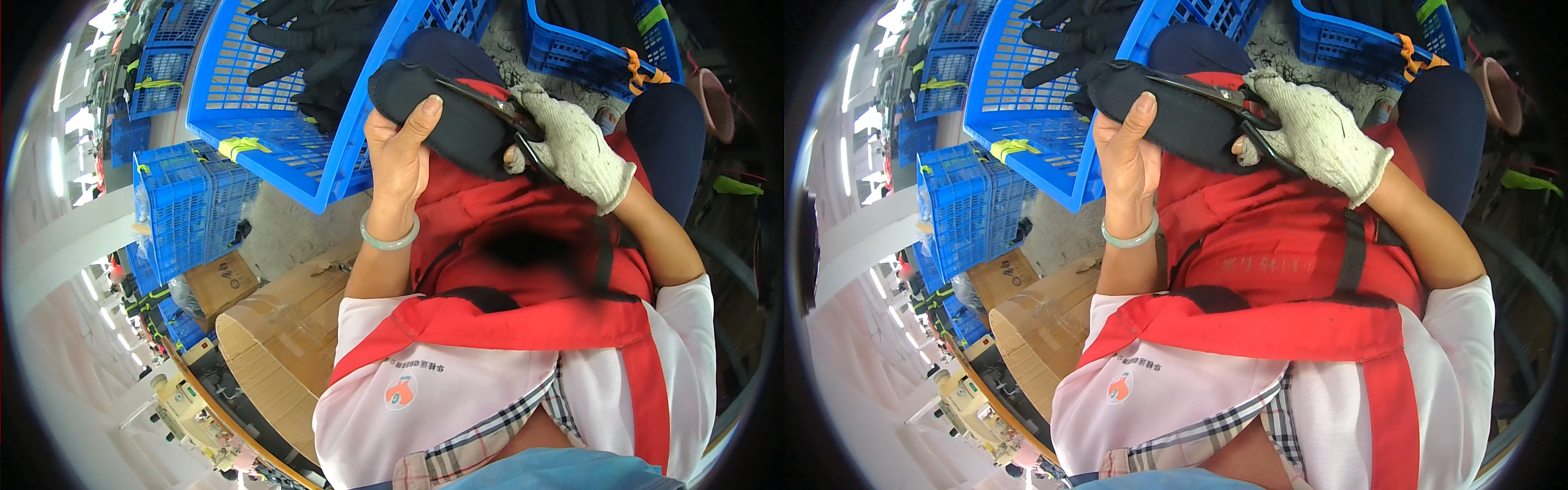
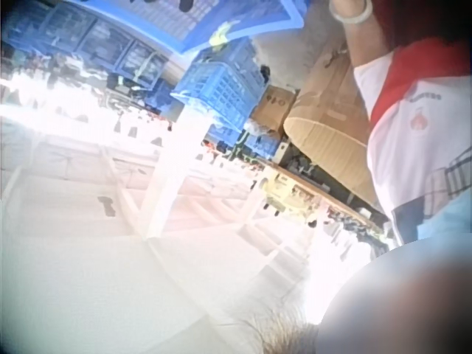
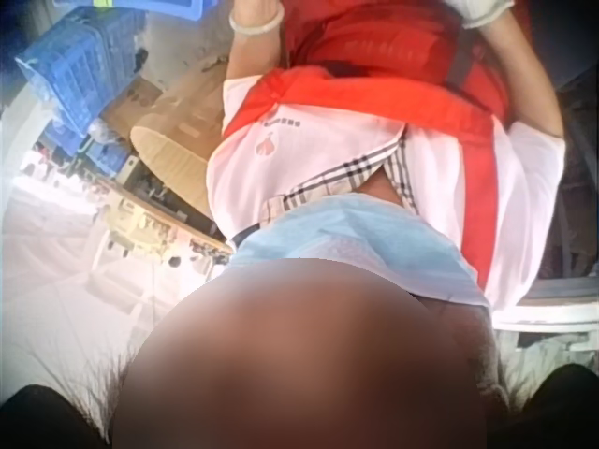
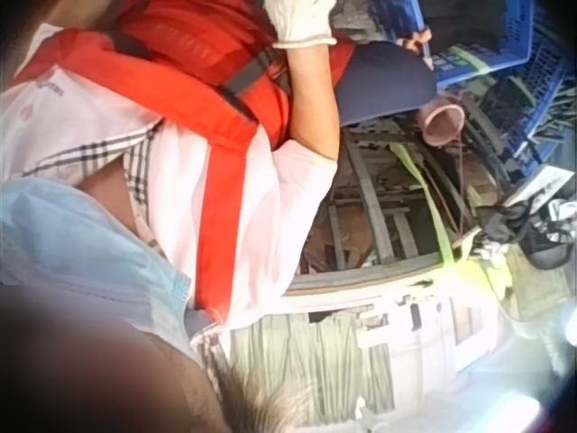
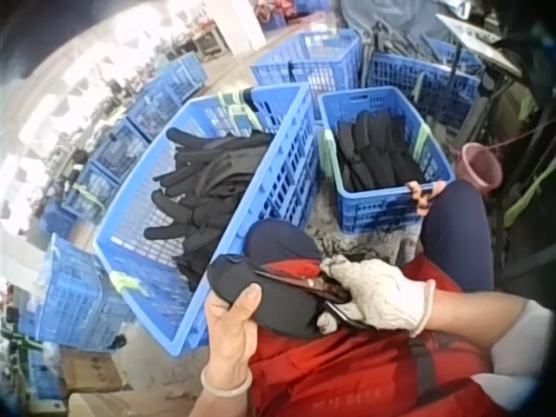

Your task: Trimming excess material from black padded straps using scissors at a workstation.

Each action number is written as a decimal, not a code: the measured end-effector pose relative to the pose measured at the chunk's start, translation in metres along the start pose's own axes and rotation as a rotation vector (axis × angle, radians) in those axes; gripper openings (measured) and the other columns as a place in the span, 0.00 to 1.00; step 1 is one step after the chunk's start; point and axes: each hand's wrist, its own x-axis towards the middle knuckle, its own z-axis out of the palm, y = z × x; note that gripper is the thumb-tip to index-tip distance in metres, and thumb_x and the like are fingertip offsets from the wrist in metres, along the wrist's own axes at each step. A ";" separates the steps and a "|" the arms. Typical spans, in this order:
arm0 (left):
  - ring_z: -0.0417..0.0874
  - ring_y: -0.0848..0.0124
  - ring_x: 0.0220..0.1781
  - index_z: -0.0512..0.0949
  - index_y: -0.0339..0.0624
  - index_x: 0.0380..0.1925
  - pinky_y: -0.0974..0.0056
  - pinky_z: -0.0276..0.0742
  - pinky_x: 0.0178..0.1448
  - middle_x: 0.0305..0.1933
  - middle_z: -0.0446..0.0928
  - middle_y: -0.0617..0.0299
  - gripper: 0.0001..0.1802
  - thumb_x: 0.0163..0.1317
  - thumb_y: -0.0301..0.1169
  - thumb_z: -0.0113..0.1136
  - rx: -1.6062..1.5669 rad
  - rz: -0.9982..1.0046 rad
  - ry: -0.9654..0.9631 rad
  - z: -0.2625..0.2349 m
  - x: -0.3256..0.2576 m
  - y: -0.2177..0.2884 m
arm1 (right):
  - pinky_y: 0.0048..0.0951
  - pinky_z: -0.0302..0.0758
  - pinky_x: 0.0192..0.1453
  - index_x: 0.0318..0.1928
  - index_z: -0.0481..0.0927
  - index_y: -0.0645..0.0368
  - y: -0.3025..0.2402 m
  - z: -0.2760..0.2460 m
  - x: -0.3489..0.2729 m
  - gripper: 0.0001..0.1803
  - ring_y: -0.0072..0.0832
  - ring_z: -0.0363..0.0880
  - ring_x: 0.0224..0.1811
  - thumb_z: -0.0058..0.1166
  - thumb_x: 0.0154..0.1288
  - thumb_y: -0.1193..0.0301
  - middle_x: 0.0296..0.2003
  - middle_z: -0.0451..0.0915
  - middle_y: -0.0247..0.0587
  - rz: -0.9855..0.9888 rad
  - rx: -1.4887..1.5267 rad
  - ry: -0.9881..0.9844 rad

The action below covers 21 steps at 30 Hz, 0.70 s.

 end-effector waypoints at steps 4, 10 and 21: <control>0.82 0.74 0.41 0.79 0.36 0.42 0.68 0.78 0.50 0.41 0.82 0.61 0.10 0.60 0.21 0.65 -0.028 -0.012 0.009 0.008 0.001 -0.001 | 0.41 0.76 0.41 0.57 0.71 0.61 -0.005 -0.007 0.000 0.42 0.51 0.81 0.39 0.68 0.49 0.45 0.35 0.80 0.51 -0.042 -0.032 -0.020; 0.82 0.72 0.42 0.79 0.36 0.42 0.67 0.78 0.51 0.42 0.82 0.60 0.10 0.60 0.22 0.64 -0.069 -0.040 -0.057 0.008 0.006 0.001 | 0.41 0.75 0.44 0.59 0.70 0.63 0.002 -0.008 0.004 0.46 0.54 0.80 0.42 0.69 0.47 0.45 0.37 0.80 0.56 -0.037 0.108 -0.044; 0.83 0.72 0.43 0.79 0.37 0.44 0.67 0.78 0.51 0.43 0.82 0.61 0.11 0.61 0.21 0.64 -0.135 -0.085 0.003 0.007 0.011 -0.004 | 0.44 0.73 0.46 0.57 0.70 0.65 -0.012 -0.024 0.005 0.45 0.56 0.78 0.44 0.71 0.46 0.48 0.39 0.78 0.61 -0.057 -0.029 -0.103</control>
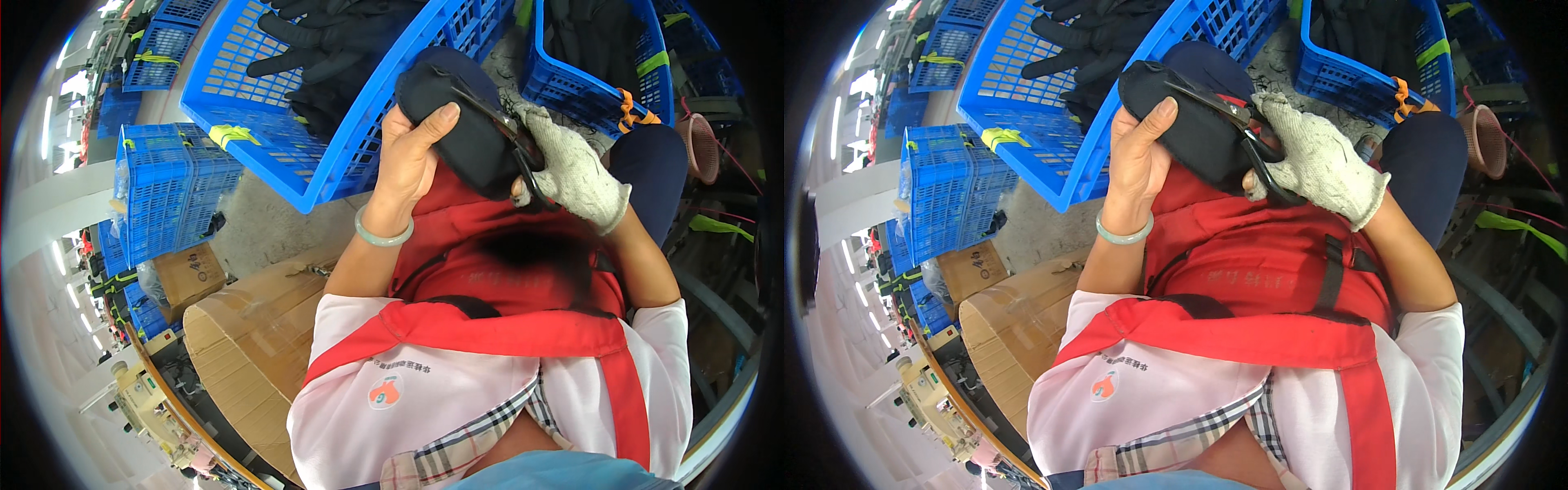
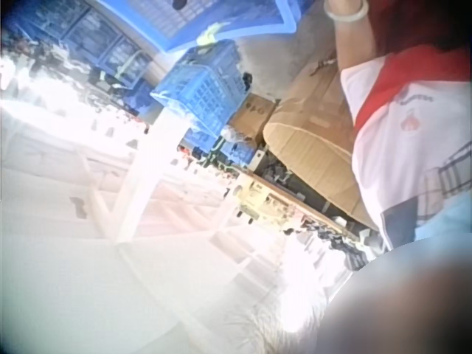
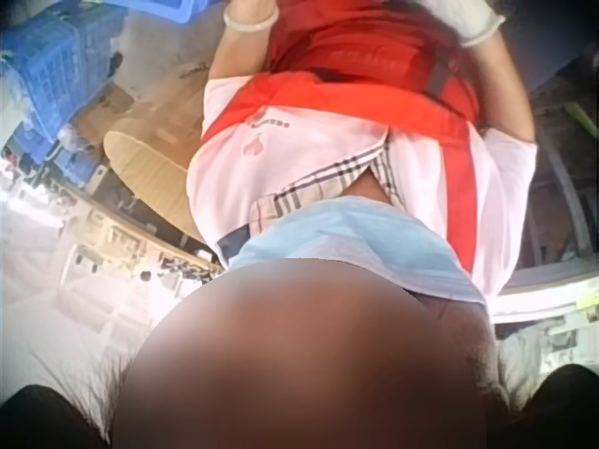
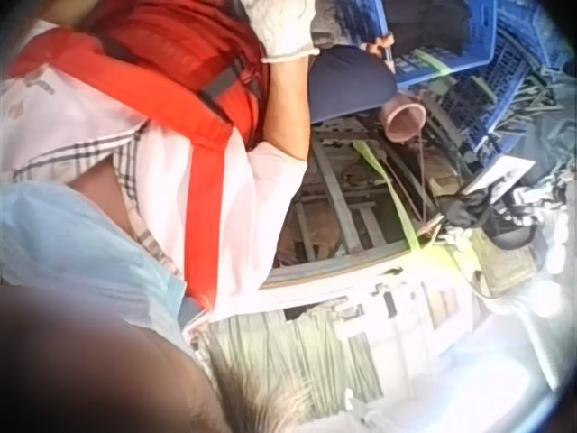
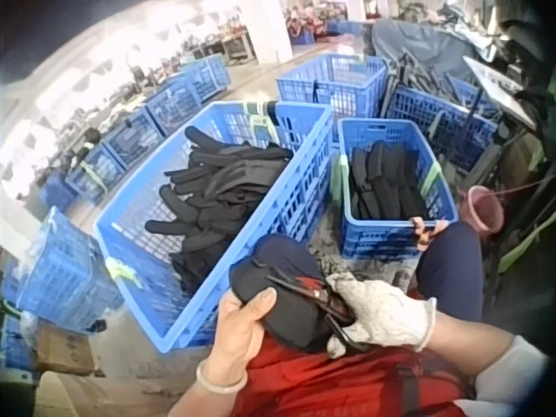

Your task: Trimming excess material from black padded straps using scissors at a workstation.

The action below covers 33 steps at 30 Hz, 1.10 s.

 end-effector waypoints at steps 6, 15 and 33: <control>0.82 0.73 0.43 0.78 0.38 0.44 0.67 0.78 0.51 0.42 0.82 0.61 0.11 0.61 0.22 0.64 -0.044 -0.046 -0.057 -0.003 0.005 -0.004 | 0.40 0.73 0.44 0.57 0.71 0.64 0.012 0.007 0.006 0.42 0.54 0.79 0.39 0.70 0.48 0.49 0.37 0.79 0.58 0.113 0.285 -0.017; 0.80 0.77 0.41 0.79 0.36 0.43 0.71 0.76 0.48 0.41 0.81 0.64 0.10 0.63 0.25 0.63 0.142 0.055 -0.078 0.003 0.013 -0.004 | 0.38 0.74 0.41 0.59 0.71 0.61 -0.003 -0.009 0.005 0.41 0.48 0.80 0.38 0.72 0.48 0.54 0.35 0.80 0.54 0.364 0.545 -0.105; 0.78 0.79 0.38 0.78 0.37 0.42 0.73 0.75 0.46 0.38 0.80 0.66 0.10 0.62 0.27 0.65 0.114 0.026 -0.006 0.022 0.034 -0.018 | 0.38 0.71 0.52 0.56 0.70 0.63 0.019 -0.013 0.011 0.46 0.47 0.75 0.46 0.68 0.46 0.42 0.44 0.74 0.50 0.174 0.128 0.029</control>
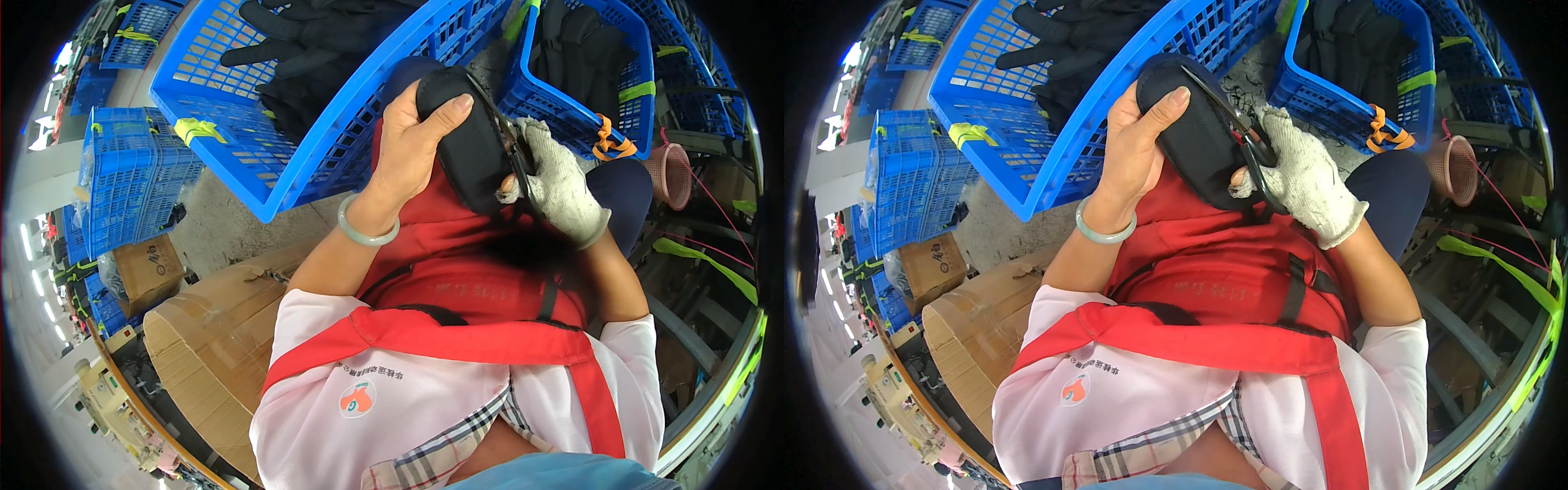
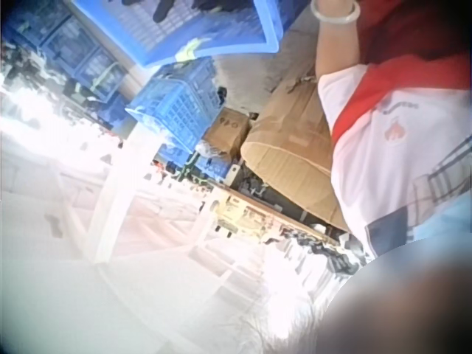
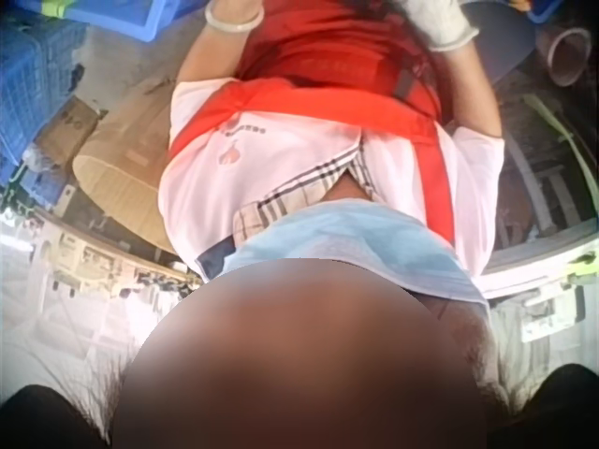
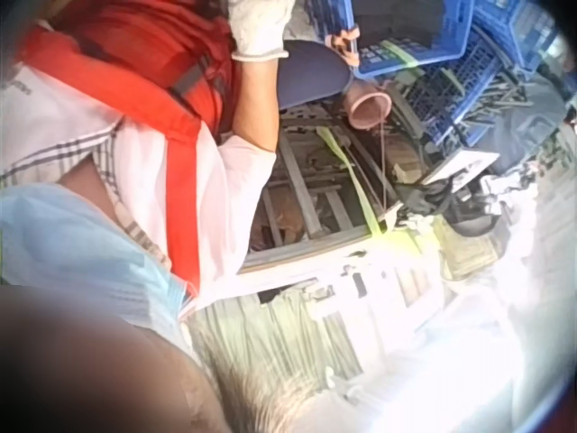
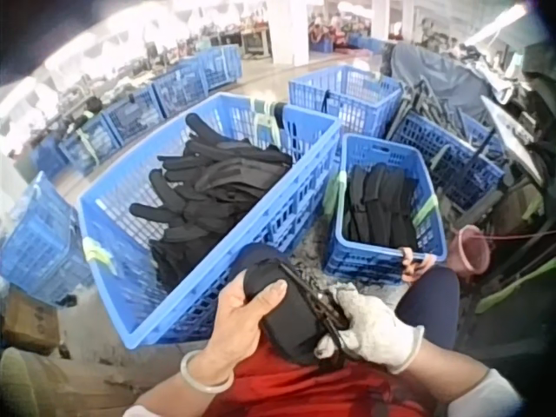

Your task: Trimming excess material from black padded straps using scissors at a workstation.

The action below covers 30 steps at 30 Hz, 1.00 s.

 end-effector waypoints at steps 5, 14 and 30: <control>0.79 0.78 0.38 0.79 0.37 0.41 0.72 0.76 0.46 0.38 0.80 0.65 0.09 0.62 0.26 0.64 -0.045 -0.084 -0.025 0.000 0.008 -0.006 | 0.38 0.70 0.54 0.56 0.71 0.62 0.022 -0.006 0.001 0.46 0.45 0.75 0.47 0.69 0.45 0.42 0.44 0.75 0.47 -0.001 -0.075 -0.072; 0.80 0.78 0.39 0.78 0.37 0.41 0.71 0.76 0.46 0.38 0.81 0.65 0.08 0.63 0.26 0.64 -0.074 -0.124 -0.013 0.001 0.017 -0.008 | 0.28 0.69 0.38 0.43 0.75 0.61 0.025 -0.010 0.010 0.29 0.26 0.71 0.33 0.71 0.48 0.54 0.31 0.73 0.36 0.077 0.106 -0.100; 0.79 0.79 0.35 0.78 0.34 0.41 0.73 0.77 0.42 0.35 0.81 0.65 0.11 0.62 0.28 0.65 0.054 -0.176 -0.153 0.019 0.030 -0.012 | 0.35 0.74 0.45 0.54 0.74 0.69 0.037 -0.050 -0.007 0.39 0.39 0.78 0.36 0.71 0.50 0.54 0.35 0.77 0.49 0.049 0.012 -0.094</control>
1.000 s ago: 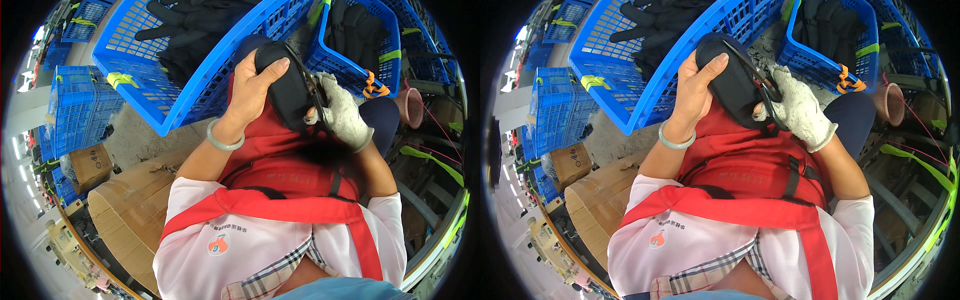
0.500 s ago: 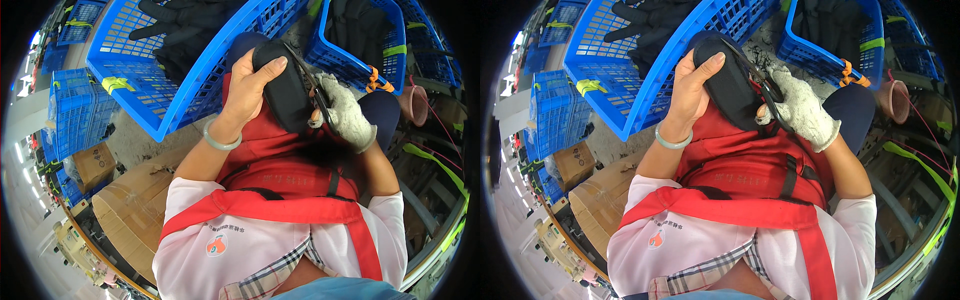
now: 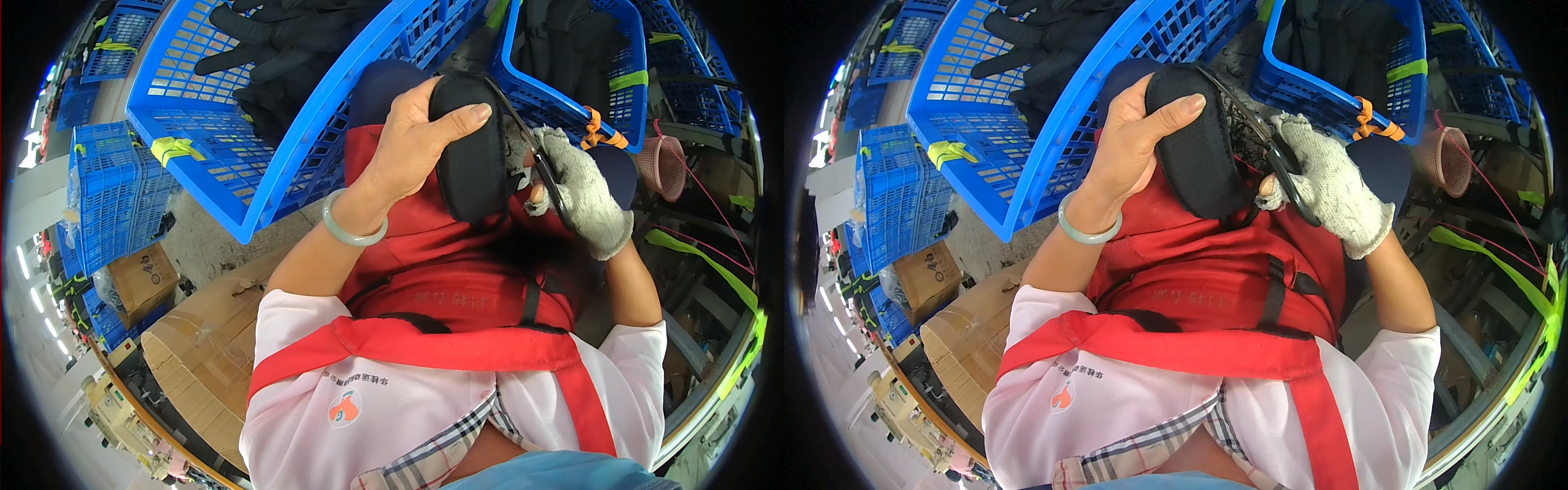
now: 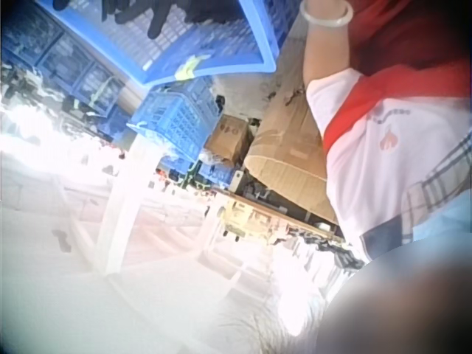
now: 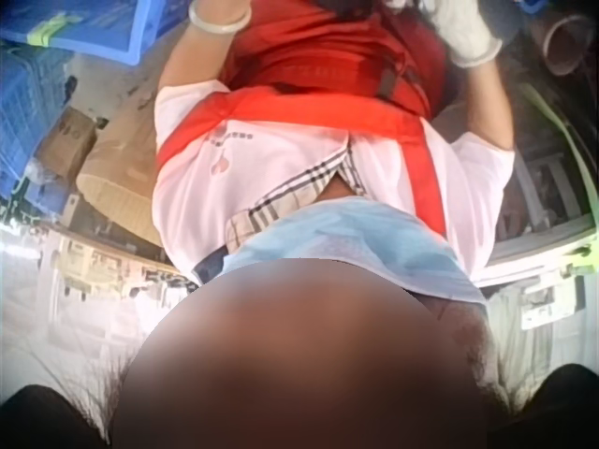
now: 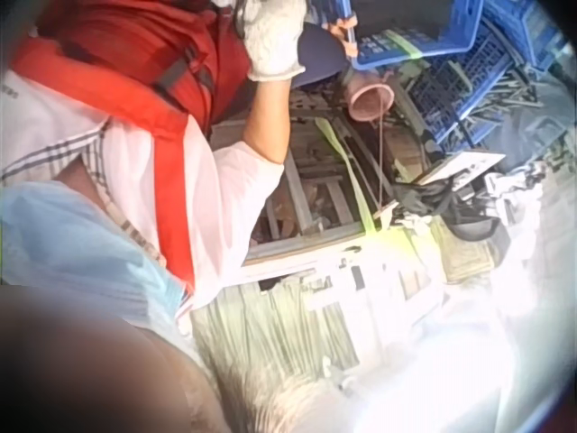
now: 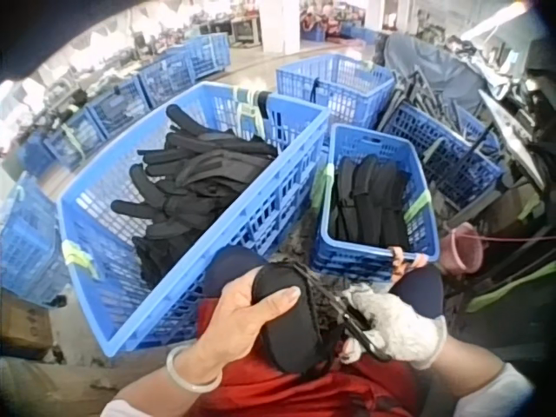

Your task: Trimming excess material from black padded straps using scissors at a workstation.

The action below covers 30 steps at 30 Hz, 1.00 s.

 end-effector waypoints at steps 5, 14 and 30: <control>0.80 0.78 0.36 0.78 0.34 0.41 0.72 0.78 0.43 0.36 0.81 0.64 0.11 0.62 0.28 0.64 0.002 -0.043 -0.001 0.001 -0.001 0.001 | 0.35 0.74 0.45 0.55 0.74 0.69 -0.012 -0.011 -0.002 0.38 0.38 0.78 0.36 0.70 0.51 0.54 0.34 0.77 0.48 0.031 -0.087 -0.045; 0.80 0.80 0.38 0.78 0.33 0.42 0.72 0.77 0.45 0.37 0.82 0.65 0.13 0.61 0.29 0.66 0.063 -0.101 -0.099 0.013 -0.001 0.001 | 0.27 0.76 0.41 0.57 0.72 0.66 -0.024 -0.031 -0.009 0.31 0.26 0.81 0.32 0.67 0.56 0.62 0.28 0.80 0.39 0.110 0.065 -0.138; 0.82 0.76 0.40 0.80 0.33 0.44 0.72 0.78 0.48 0.40 0.82 0.62 0.13 0.60 0.27 0.66 0.148 -0.222 -0.282 0.015 0.002 -0.001 | 0.34 0.76 0.48 0.57 0.72 0.65 -0.021 -0.061 -0.017 0.39 0.40 0.82 0.42 0.69 0.51 0.52 0.40 0.81 0.51 0.139 -0.205 -0.269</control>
